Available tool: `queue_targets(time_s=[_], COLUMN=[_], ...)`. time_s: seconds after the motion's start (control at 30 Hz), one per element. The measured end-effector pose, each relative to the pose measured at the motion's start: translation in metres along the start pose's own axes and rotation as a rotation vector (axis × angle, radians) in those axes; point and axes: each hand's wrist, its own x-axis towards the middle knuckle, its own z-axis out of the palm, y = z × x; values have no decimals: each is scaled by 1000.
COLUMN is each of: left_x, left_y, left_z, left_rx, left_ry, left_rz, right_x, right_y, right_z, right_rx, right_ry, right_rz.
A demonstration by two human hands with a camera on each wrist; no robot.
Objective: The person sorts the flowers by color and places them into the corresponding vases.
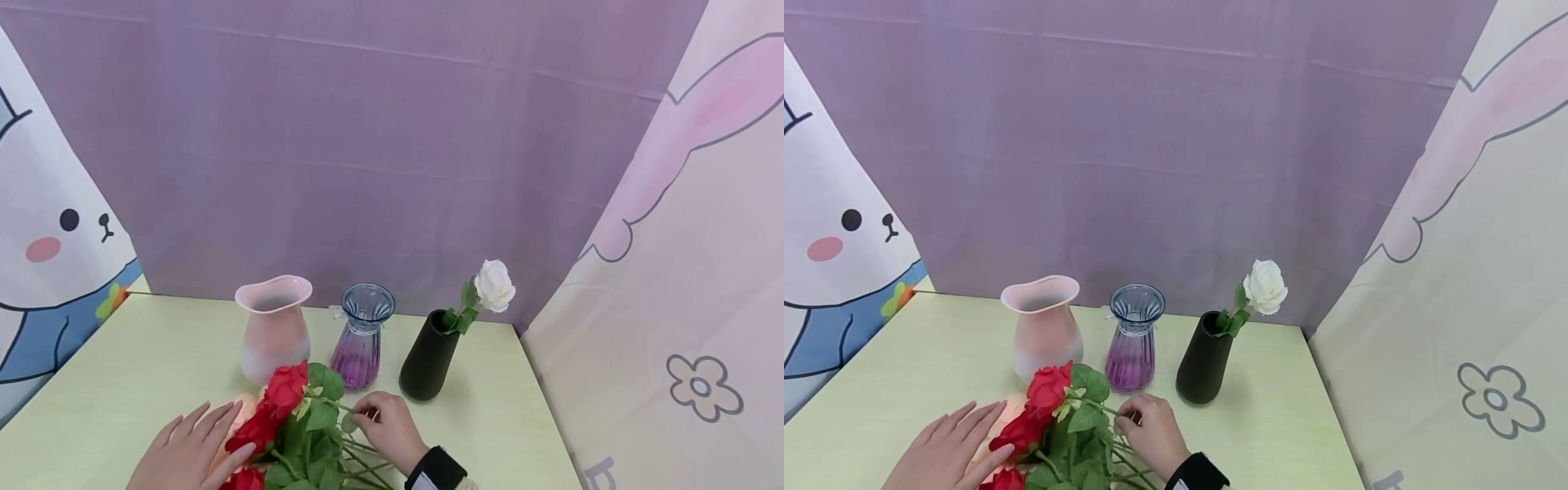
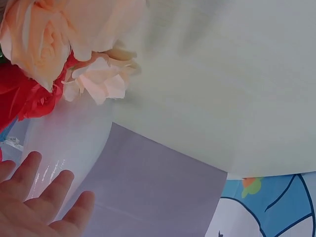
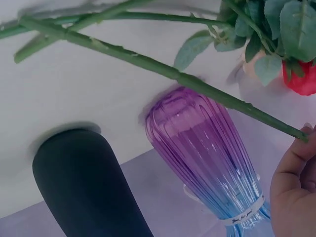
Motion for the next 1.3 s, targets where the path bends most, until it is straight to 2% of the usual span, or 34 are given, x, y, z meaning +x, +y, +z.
queue_targets(time_s=[0.03, 0.07, 0.2, 0.27, 0.33, 0.37, 0.47, 0.7, 0.87, 1.03, 1.3], left_x=[9, 23, 92, 125, 145, 153, 163, 166, 174, 181, 188], left_y=[-10, -23, -87, -113, -128, -133, -137, -131, -126, -122, -121], left_z=[17, 44, 172, 226, 255, 264, 270, 246, 234, 231, 223], left_rx=[10, 14, 86, 102, 127, 124, 113, 96, 104, 109, 128], left_ry=[11, 55, 266, 368, 412, 436, 481, 537, 565, 569, 558], left_rz=[7, 6, 2, -13, -2, 8, 30, 129, 182, 205, 226], right_x=[2, 3, 9, 13, 17, 20, 27, 42, 54, 68, 90], right_y=[-1, -2, -6, -10, -12, -13, -12, -11, -24, -28, -33], right_z=[-2, -4, -11, -17, -21, -23, -28, -40, -61, -81, -115], right_rx=[5, 6, 8, 5, 0, -7, -10, 43, 99, 148, 246], right_ry=[6, 10, 23, 31, 47, 59, 98, 200, 273, 343, 413], right_rz=[-5, -4, -12, -24, -50, -57, -78, -122, -225, -285, -268])
